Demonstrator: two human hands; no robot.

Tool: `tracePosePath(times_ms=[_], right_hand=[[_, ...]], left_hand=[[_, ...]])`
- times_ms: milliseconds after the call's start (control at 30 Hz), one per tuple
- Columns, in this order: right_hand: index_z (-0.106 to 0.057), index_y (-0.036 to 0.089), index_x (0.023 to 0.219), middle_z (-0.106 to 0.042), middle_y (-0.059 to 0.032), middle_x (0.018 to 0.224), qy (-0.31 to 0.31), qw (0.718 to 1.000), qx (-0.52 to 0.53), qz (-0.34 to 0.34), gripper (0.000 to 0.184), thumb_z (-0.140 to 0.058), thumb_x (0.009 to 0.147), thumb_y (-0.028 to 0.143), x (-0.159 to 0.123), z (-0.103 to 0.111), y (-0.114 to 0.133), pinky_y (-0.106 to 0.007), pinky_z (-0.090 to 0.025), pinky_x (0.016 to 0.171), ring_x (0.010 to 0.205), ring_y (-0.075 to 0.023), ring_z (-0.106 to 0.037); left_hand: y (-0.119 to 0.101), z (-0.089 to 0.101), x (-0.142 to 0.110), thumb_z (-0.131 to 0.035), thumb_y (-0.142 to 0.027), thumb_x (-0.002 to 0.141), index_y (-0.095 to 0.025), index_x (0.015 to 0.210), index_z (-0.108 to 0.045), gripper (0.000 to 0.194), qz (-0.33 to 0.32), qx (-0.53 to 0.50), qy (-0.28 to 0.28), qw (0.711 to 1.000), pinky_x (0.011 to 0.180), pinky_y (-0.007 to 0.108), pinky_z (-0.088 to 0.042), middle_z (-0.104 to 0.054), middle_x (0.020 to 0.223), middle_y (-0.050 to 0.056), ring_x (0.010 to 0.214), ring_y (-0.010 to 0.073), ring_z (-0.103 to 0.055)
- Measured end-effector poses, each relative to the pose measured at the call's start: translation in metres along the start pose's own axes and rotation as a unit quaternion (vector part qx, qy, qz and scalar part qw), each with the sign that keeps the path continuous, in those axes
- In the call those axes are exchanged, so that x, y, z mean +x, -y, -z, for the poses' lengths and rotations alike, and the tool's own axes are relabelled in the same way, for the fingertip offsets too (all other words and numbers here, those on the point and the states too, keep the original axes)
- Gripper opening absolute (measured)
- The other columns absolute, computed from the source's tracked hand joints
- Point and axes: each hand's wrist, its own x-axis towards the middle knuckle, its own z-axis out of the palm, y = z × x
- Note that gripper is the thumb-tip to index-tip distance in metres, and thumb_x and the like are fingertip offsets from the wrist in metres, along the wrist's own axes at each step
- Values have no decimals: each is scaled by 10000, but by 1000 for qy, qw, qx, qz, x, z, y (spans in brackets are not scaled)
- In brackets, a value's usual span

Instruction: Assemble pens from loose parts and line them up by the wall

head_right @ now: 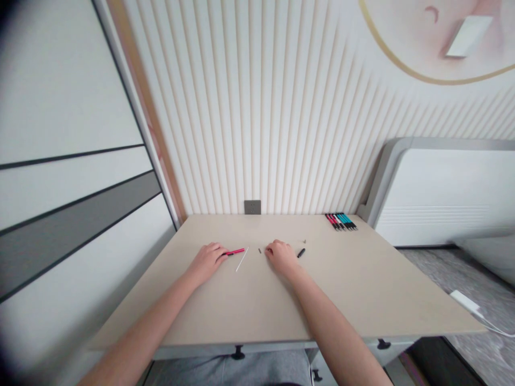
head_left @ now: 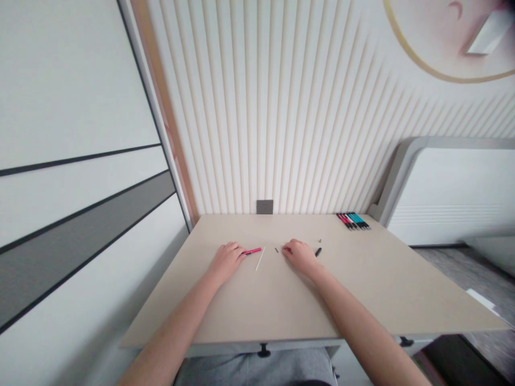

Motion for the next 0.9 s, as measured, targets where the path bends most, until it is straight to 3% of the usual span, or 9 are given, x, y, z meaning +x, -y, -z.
tracePosePath(times_ms=[167, 333, 467, 800, 900], right_hand=[[-692, 184, 856, -686, -53, 822, -49, 985, 168, -3, 196, -540, 838, 307, 3, -6, 7, -283, -421, 700, 740, -176, -596], [-650, 156, 883, -670, -34, 734, -62, 892, 447, -22, 339, -632, 762, 471, 7, -16, 22, -267, -422, 600, 643, -156, -577], [-644, 159, 891, -676, -38, 759, -36, 842, 537, -23, 373, -692, 716, 484, 7, -19, 31, -267, -429, 636, 691, -159, -595], [-665, 154, 887, -658, -40, 787, -52, 849, 526, -18, 416, -685, 714, 532, 6, -20, 34, -282, -440, 674, 706, -155, -571], [-661, 154, 900, -657, -42, 787, -50, 838, 543, -14, 414, -694, 711, 521, 6, -20, 35, -283, -445, 679, 712, -156, -574]], left_hand=[[-3, 5, 2, -452, -255, 944, -206, 1001, -639, 201, -33, 0, -8, 999, 774, 327, -424, -614, 937, 55, 887, 180, -555], [-9, 9, 3, -448, -237, 947, -220, 1024, -619, 189, -64, 3, -28, 998, 788, 331, -416, -602, 945, 50, 887, 183, -552], [-11, 9, 3, -399, -238, 964, -213, 1044, -614, 231, -67, 9, -40, 997, 790, 341, -414, -603, 932, 58, 883, 187, -553], [-12, 11, 2, -379, -225, 968, -209, 1080, -603, 251, -76, 3, -48, 996, 796, 330, -417, -602, 961, 66, 889, 185, -550], [-13, 11, 2, -381, -229, 967, -203, 1070, -607, 249, -71, -8, -60, 996, 796, 329, -424, -610, 960, 65, 883, 183, -555]])
